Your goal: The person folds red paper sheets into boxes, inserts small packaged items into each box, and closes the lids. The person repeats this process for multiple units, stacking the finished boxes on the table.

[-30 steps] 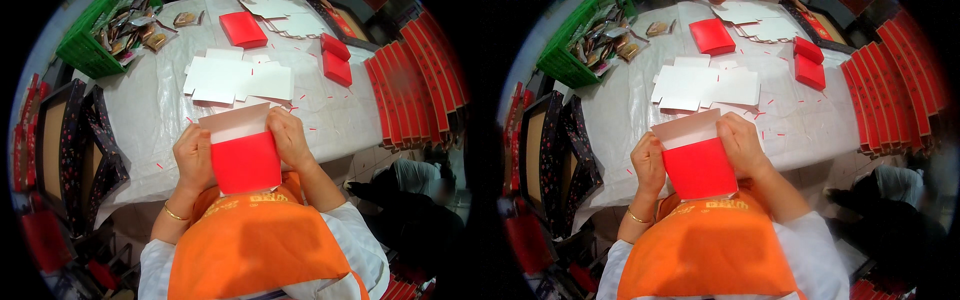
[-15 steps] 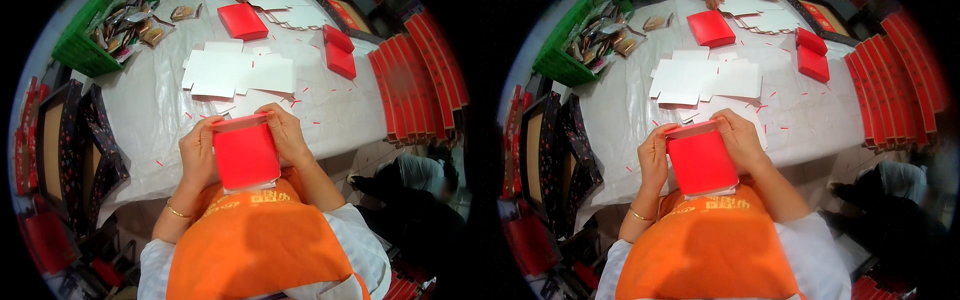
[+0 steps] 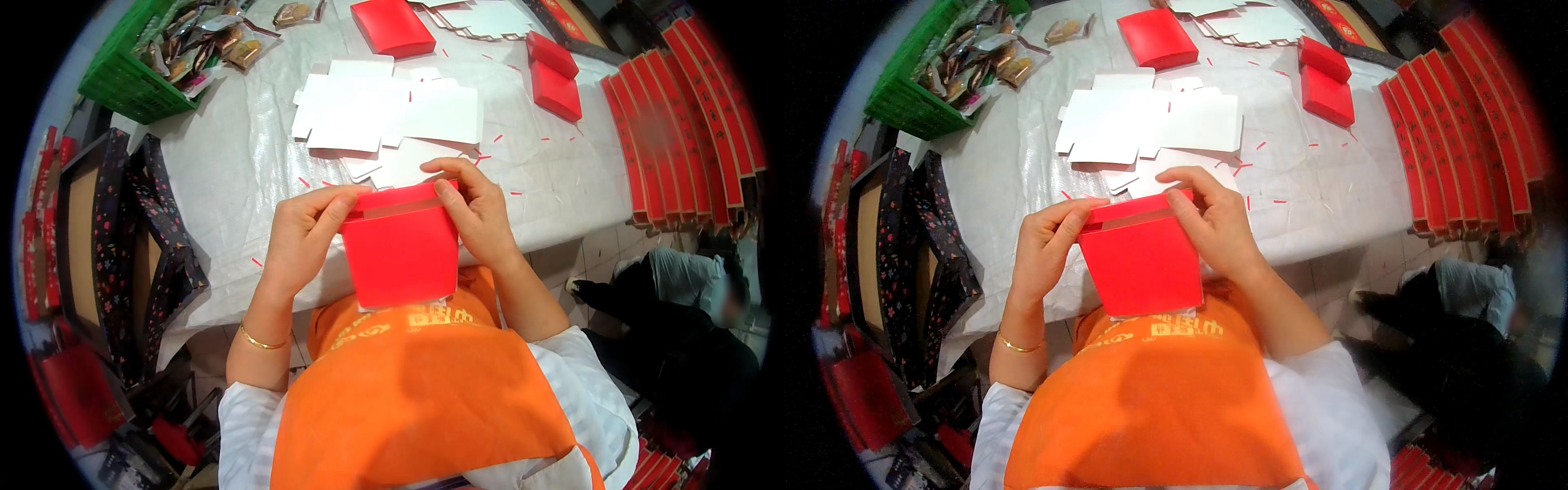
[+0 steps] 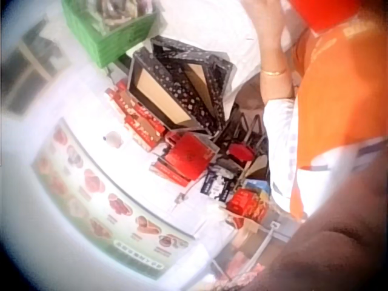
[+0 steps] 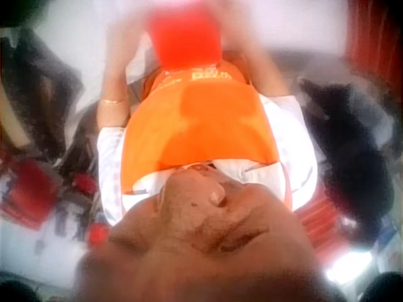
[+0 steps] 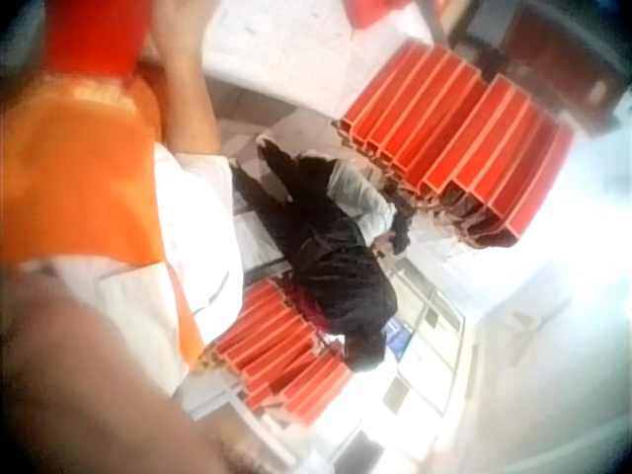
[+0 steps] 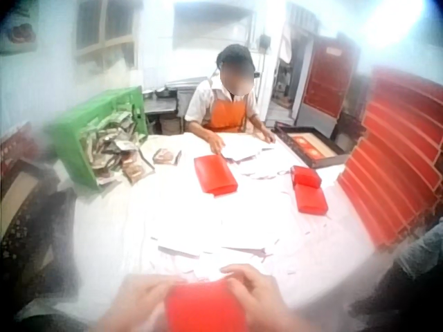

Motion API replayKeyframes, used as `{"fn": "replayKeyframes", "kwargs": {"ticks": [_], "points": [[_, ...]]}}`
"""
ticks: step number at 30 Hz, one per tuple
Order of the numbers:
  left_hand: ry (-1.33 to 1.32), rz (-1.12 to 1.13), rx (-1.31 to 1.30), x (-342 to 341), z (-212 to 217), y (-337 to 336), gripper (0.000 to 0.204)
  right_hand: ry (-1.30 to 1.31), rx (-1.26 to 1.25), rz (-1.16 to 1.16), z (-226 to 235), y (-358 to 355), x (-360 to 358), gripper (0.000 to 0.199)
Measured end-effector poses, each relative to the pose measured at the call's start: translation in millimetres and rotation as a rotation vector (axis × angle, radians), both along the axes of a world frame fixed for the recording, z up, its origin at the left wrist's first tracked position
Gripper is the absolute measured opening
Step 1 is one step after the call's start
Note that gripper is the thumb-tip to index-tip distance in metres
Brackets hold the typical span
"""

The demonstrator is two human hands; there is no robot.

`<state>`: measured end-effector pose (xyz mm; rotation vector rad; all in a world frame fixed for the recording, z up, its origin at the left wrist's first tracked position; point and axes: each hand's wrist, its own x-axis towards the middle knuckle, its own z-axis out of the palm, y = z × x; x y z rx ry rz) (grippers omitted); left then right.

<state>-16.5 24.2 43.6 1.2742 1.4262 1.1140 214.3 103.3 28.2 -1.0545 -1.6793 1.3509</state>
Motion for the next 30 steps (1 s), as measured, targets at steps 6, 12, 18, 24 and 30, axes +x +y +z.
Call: {"fn": "replayKeyframes", "kwargs": {"ticks": [6, 12, 18, 24, 30], "points": [[-0.064, 0.071, -0.004, 6.6, -30.1, -12.0, 0.029, -0.017, 0.014, 0.122, -27.1, -8.4, 2.5, 0.025], [0.062, 0.089, 0.118, 22.9, -61.2, -20.4, 0.031, -0.091, -0.031, 0.138, -45.7, -10.1, 6.5, 0.03], [0.057, 0.104, 0.139, 29.5, -75.1, -18.1, 0.032, -0.054, 0.096, 0.128, -56.6, -14.1, 15.4, 0.032], [-0.032, 0.159, 0.175, 36.2, -91.1, -19.8, 0.026, 0.008, 0.142, 0.151, -56.2, -23.7, 17.1, 0.024], [-0.132, 0.15, 0.148, 48.1, -100.5, -22.6, 0.024, 0.0, 0.086, 0.179, -66.1, -28.0, 28.0, 0.027]]}}
